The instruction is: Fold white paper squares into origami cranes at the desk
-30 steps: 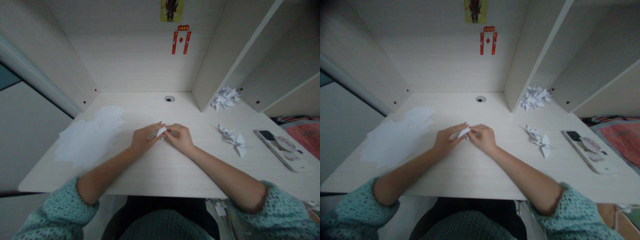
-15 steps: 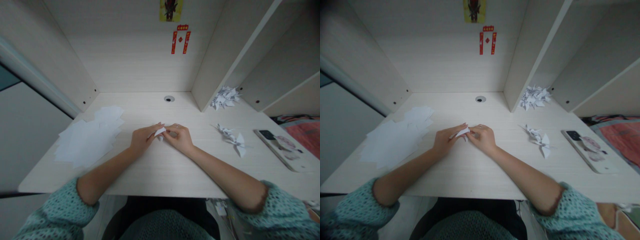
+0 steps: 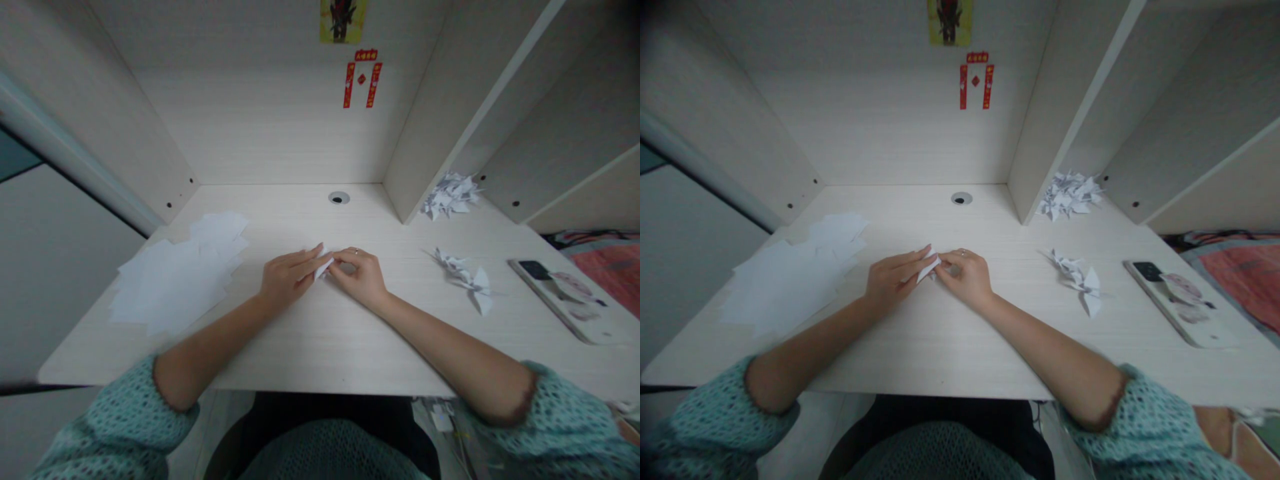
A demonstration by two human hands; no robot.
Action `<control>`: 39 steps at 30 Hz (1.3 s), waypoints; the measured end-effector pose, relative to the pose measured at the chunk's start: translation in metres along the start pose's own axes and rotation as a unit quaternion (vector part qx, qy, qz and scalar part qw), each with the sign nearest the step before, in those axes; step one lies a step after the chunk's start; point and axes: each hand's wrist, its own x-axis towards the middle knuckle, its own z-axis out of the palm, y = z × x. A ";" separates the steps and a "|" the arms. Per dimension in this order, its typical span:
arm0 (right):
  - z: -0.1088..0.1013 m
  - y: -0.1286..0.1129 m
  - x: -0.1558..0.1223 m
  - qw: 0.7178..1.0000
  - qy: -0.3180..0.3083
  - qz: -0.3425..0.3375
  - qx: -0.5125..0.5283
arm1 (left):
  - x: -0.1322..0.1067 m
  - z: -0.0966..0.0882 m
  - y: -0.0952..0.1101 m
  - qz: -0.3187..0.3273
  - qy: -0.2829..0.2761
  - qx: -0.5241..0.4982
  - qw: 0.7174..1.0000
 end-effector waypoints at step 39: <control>0.004 0.008 -0.001 0.995 -0.028 0.055 0.084 | 0.007 -0.008 0.006 0.070 0.046 -0.076 0.994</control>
